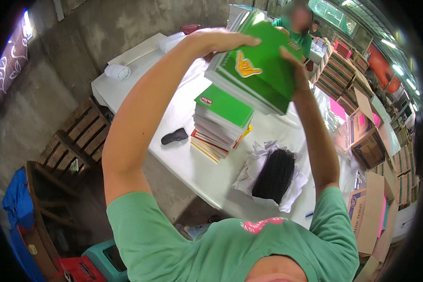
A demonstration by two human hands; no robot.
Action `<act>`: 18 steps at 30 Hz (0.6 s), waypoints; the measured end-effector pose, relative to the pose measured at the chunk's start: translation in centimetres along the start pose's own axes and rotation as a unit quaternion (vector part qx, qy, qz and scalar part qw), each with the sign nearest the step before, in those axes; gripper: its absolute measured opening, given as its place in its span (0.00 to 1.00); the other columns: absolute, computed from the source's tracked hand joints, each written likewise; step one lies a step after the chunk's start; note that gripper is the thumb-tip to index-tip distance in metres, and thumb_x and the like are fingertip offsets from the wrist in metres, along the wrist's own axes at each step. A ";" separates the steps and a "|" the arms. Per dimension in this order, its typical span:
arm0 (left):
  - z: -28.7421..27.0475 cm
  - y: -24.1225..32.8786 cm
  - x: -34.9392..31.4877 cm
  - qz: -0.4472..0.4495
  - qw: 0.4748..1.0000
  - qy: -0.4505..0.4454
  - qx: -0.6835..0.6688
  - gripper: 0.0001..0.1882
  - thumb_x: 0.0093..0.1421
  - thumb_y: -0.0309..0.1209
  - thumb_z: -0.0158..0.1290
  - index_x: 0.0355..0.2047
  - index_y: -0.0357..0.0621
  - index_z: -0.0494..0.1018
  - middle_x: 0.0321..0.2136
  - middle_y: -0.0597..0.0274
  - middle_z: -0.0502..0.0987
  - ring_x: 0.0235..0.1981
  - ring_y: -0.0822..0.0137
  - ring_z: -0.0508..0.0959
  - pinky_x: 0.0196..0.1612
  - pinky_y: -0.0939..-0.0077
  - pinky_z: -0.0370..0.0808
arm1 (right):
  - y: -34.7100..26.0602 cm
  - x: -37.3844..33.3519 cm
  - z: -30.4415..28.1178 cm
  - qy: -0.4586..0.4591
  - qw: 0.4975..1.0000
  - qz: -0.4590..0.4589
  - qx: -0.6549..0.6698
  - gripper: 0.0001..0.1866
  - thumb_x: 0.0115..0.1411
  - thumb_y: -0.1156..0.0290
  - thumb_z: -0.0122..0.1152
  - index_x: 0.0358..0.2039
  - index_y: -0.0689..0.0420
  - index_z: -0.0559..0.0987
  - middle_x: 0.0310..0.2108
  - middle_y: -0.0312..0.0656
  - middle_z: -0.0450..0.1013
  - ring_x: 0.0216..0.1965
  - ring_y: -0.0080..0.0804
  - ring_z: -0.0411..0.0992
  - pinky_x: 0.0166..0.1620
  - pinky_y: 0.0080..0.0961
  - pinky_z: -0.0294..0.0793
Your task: The person unrolls a bundle of black spiral notebooks from paper, removes bubble wrap from the workspace, and packs stacks of colorful spiral notebooks into a cardboard box.
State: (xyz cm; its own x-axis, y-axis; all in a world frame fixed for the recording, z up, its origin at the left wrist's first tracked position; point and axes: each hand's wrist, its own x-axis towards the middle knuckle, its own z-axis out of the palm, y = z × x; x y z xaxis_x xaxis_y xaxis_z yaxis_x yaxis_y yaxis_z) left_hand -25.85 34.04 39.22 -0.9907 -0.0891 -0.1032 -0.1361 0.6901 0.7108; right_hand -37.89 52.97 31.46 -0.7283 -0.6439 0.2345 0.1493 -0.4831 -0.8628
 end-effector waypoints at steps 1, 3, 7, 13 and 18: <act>-0.4 -1.3 0.7 -0.009 1.000 -0.018 -0.002 0.39 0.47 0.66 0.47 0.48 0.49 0.71 0.37 0.62 0.78 0.29 0.72 0.78 0.32 0.77 0.75 | 1.5 0.9 -0.2 -0.001 0.999 0.041 0.017 0.19 0.54 0.60 0.59 0.42 0.59 0.73 0.36 0.42 0.74 0.34 0.31 0.74 0.39 0.28 0.75; -0.4 -4.9 2.3 -0.072 0.996 -0.037 -0.035 0.39 0.47 0.65 0.48 0.49 0.50 0.70 0.36 0.62 0.78 0.31 0.73 0.78 0.32 0.77 0.75 | 4.7 2.0 -0.3 -0.001 0.990 0.129 0.050 0.19 0.54 0.60 0.59 0.42 0.58 0.72 0.36 0.41 0.74 0.34 0.31 0.74 0.39 0.29 0.76; 2.8 -13.4 7.0 -0.148 0.984 -0.065 -0.076 0.39 0.47 0.65 0.49 0.48 0.46 0.70 0.38 0.61 0.77 0.34 0.73 0.78 0.33 0.81 0.74 | 7.1 1.4 0.4 0.083 0.972 0.216 -0.034 0.17 0.55 0.60 0.57 0.41 0.57 0.73 0.35 0.39 0.74 0.33 0.26 0.75 0.36 0.23 0.76; 3.5 -12.3 6.2 -0.075 0.997 0.015 0.024 0.39 0.52 0.61 0.48 0.53 0.41 0.66 0.46 0.56 0.72 0.43 0.65 0.74 0.46 0.74 0.70 | 6.0 0.7 0.4 0.134 0.952 0.274 -0.014 0.19 0.53 0.58 0.55 0.39 0.59 0.72 0.32 0.42 0.74 0.30 0.29 0.74 0.41 0.25 0.75; 3.4 -13.7 6.9 -0.107 0.969 -0.081 -0.206 0.37 0.55 0.56 0.48 0.56 0.41 0.61 0.54 0.58 0.65 0.51 0.67 0.69 0.51 0.76 0.66 | 4.2 -2.2 -0.1 0.126 0.970 0.154 -0.137 0.36 0.51 0.49 0.56 0.55 0.59 0.64 0.57 0.48 0.57 0.58 0.36 0.54 0.62 0.32 0.46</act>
State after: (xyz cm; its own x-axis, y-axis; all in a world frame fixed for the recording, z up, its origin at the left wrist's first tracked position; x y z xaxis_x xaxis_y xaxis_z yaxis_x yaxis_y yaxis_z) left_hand -30.80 26.37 26.42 -0.9295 -0.0616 -0.3636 -0.3634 0.3204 0.8748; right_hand -35.70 52.43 27.27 -0.8234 -0.5499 -0.1398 0.2268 -0.0931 -0.9695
